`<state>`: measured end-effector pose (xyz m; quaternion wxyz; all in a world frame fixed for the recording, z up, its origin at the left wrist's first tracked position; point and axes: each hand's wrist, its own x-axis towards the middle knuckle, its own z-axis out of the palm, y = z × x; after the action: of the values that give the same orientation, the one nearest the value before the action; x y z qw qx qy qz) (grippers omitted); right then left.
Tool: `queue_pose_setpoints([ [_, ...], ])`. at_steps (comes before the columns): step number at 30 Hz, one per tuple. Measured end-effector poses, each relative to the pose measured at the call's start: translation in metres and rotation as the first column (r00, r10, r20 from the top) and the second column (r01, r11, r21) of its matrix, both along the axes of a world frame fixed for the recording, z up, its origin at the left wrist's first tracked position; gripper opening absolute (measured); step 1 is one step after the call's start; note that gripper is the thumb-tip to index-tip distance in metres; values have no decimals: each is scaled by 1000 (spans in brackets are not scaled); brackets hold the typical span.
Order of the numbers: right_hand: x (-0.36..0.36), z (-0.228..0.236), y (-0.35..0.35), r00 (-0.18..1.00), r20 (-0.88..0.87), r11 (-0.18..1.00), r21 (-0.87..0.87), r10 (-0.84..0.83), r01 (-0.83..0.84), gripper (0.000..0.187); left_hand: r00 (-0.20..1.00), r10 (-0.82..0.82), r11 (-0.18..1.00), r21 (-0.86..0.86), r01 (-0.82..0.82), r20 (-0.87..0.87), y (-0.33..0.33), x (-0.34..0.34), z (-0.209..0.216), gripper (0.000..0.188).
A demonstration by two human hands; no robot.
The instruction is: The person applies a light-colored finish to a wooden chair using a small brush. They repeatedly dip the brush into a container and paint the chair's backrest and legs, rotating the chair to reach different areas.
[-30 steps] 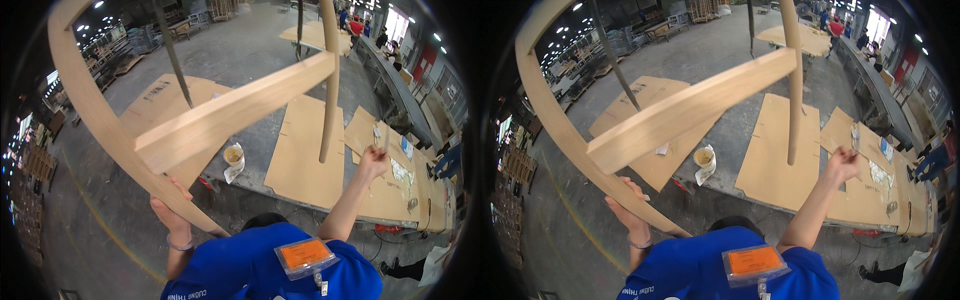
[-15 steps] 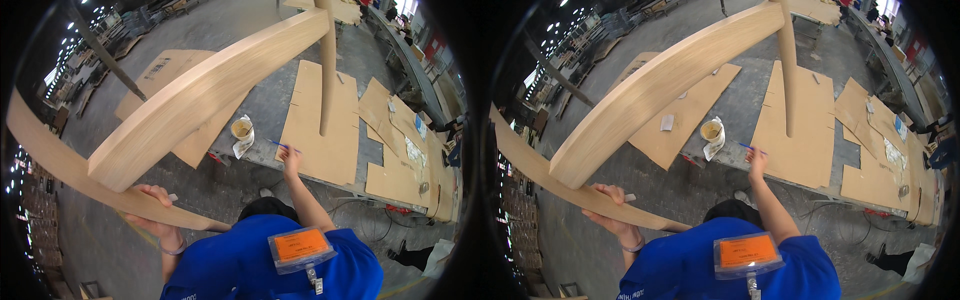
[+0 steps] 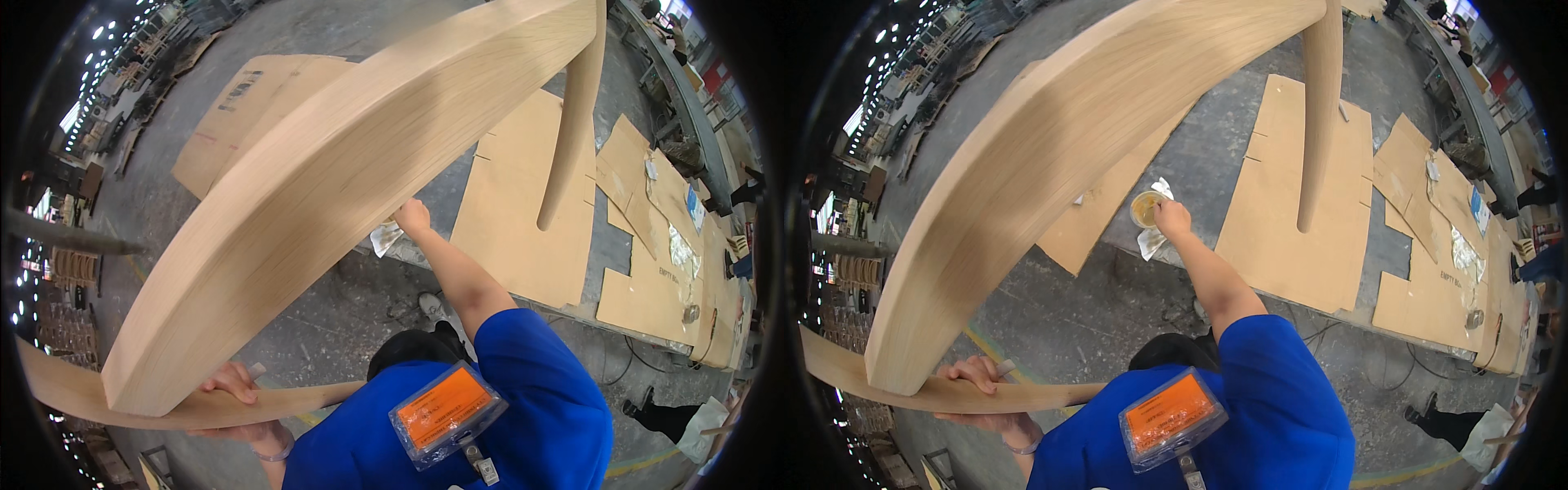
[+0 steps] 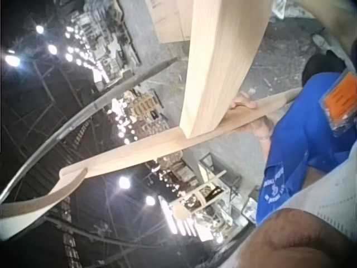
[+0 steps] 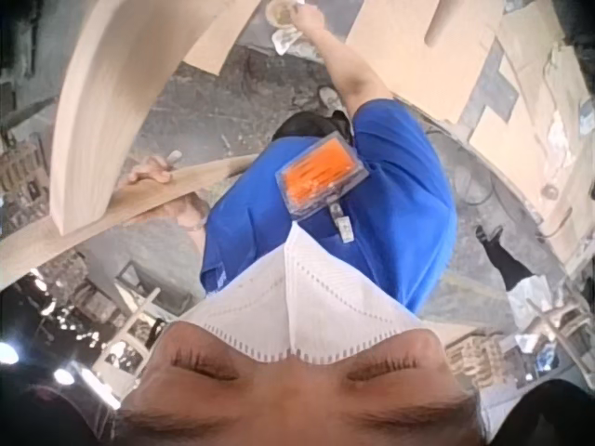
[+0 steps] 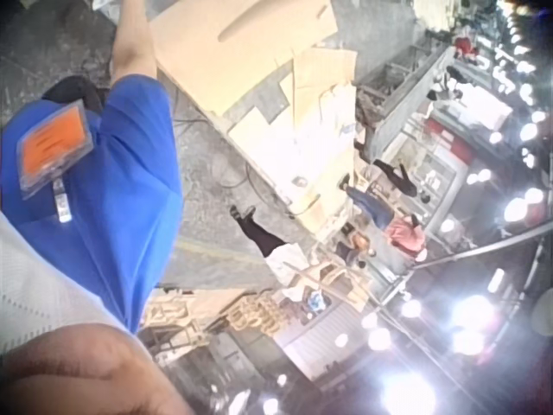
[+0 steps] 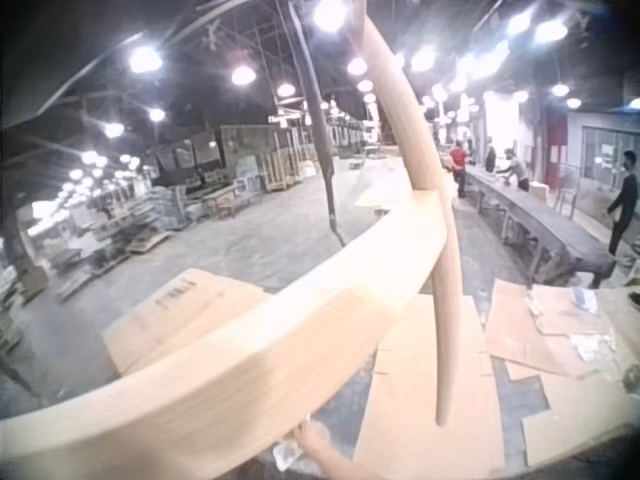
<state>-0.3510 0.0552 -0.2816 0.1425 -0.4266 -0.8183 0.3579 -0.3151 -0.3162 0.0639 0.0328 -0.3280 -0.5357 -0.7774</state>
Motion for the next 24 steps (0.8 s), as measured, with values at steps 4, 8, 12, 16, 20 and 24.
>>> queue_pose_setpoints([
  [4,-5,-1,1,1000,21,1000,27,-13,13,31,995,97,994,-54,-99,-30,0,2,0,69],
  [8,0,8,10,978,-169,987,-131,-119,97,32,997,73,997,-38,-73,-20,-1,0,0,69],
  [12,34,5,17,718,-525,784,-619,-457,46,34,997,74,996,-46,-75,-33,-2,-5,1,67],
  [16,75,-32,2,704,-403,584,-811,-585,21,32,995,90,994,-61,-93,-54,-5,-9,2,66],
  [20,73,-92,-10,718,-190,451,-872,-670,191,27,997,74,996,-52,-75,-37,-7,-10,1,65],
  [24,53,-144,-20,741,-136,499,-815,-658,293,25,996,89,995,-36,-88,19,-7,-10,3,67],
])
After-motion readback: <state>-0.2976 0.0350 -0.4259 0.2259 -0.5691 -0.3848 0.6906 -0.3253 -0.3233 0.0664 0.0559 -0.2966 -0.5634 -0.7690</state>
